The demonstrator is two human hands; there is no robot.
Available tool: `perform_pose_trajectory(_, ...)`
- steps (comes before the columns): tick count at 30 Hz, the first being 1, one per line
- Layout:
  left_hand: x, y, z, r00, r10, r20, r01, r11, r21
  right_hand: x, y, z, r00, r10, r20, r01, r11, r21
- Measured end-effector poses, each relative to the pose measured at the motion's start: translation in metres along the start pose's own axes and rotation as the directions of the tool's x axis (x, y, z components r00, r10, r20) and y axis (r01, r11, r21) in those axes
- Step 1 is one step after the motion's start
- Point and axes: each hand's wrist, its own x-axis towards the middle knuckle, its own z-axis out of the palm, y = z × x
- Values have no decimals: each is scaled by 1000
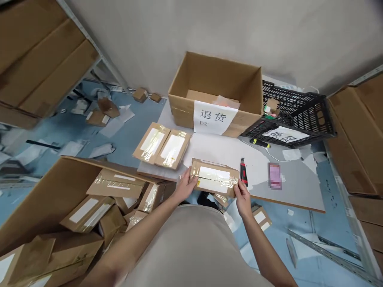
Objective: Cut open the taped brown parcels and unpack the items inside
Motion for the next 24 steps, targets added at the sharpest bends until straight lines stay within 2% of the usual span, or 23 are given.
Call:
perform_pose_trajectory(4,49,3,40,997,-78,-23,79,992,96,39,28,-12,999,45,24,-46,998,41)
perform_pose_trajectory(8,76,3,58,996,-83,-44,88,990,109,75,44,-17,992,67,104,-74,995,70)
perform_pose_trajectory(13,91,-7,63,990,-133,-39,137,982,129,99,52,-14,990,63,126,-69,997,45)
perform_pose_trajectory(18,93,-17,64,992,-115,-47,120,987,103,98,55,-9,988,68,135,-76,996,56)
perform_pose_trajectory(24,74,-35,50,994,-27,107,33,998,-59,87,80,-21,973,143,179,-170,974,148)
